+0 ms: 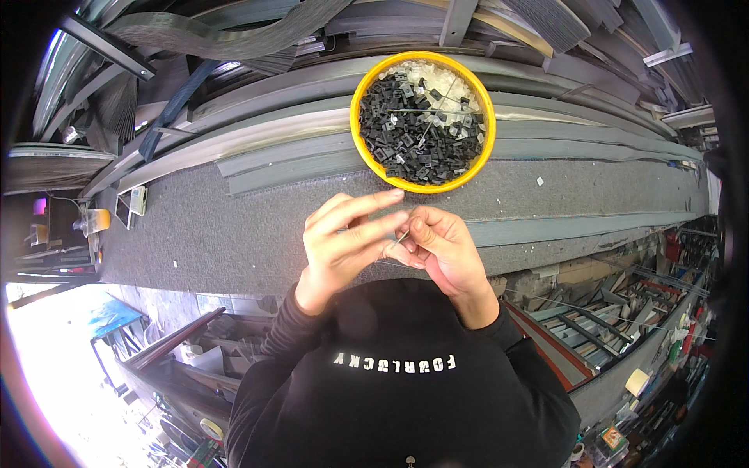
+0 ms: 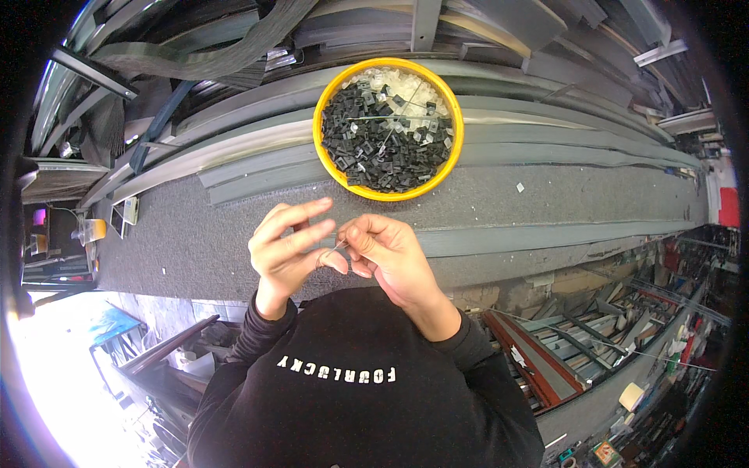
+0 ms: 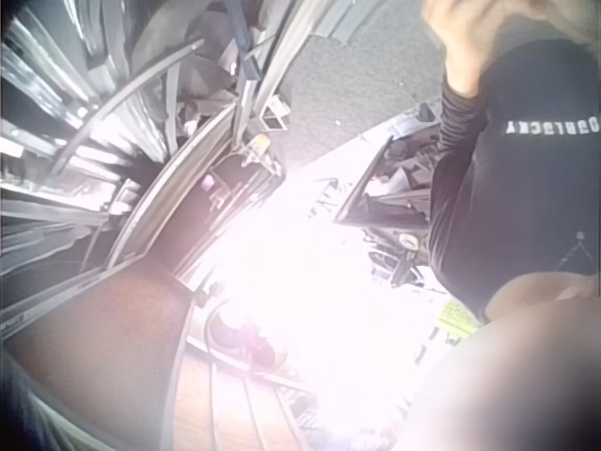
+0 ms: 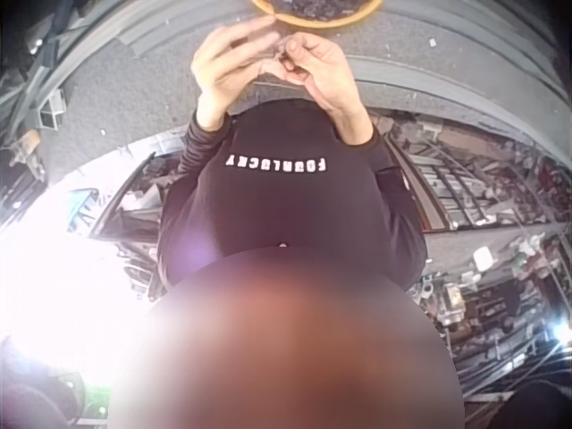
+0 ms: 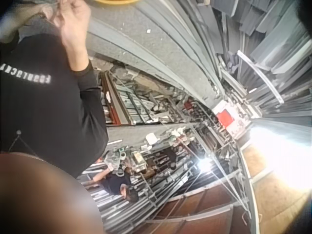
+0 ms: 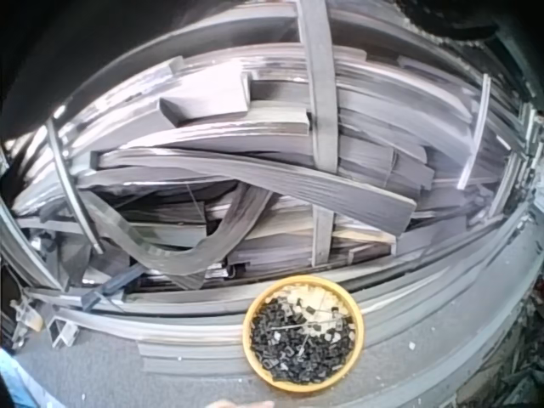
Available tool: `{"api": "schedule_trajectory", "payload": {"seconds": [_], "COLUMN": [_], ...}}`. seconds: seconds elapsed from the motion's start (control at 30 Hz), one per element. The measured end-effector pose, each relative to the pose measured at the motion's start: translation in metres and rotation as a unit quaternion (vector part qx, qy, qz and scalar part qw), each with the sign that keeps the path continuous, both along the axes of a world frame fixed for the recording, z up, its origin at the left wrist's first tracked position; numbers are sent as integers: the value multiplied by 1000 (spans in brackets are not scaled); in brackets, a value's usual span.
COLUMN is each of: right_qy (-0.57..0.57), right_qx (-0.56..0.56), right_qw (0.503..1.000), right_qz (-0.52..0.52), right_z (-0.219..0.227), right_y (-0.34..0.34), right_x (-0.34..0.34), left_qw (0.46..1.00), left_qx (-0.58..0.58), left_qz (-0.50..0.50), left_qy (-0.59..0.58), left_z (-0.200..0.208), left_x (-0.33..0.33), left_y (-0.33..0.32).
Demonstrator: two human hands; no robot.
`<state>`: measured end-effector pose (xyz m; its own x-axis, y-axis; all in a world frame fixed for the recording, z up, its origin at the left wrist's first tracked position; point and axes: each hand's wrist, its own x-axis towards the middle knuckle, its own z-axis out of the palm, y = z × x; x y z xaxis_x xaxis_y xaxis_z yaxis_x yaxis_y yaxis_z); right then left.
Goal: The person assembles window frame components by hand, inserting small black plastic clips into a grey frame profile and aligning parts on a workbench. They handle clips, frame profiles, and a metal rod, occasionally adjusting pieces and moving items on the bench.
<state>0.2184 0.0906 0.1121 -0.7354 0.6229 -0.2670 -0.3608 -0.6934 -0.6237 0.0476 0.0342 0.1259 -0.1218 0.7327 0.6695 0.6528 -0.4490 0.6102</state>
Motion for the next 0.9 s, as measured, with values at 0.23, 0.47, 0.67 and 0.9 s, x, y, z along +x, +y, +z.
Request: {"api": "schedule_trajectory", "payload": {"seconds": [0.23, 0.47, 0.67, 0.9], "right_qy": [31, -16, -8, -55], "right_qx": [-4, 53, -39, -19], "right_qw": [999, 998, 994, 987], "right_qz": [21, 42, 100, 151], "right_z": [-1, 4, 11, 12], "right_y": [0, 0, 3, 8], "right_x": [-2, -3, 3, 4], "left_qw": [994, 998, 990, 960], "left_qx": [-5, 12, 30, -42], "left_qz": [-55, -45, -56, -69], "left_qy": [-92, -38, 126, 269], "left_z": [-18, -8, 8, 29], "left_x": [3, -1, -9, -16], "left_y": [-1, 0, 3, -6]}}
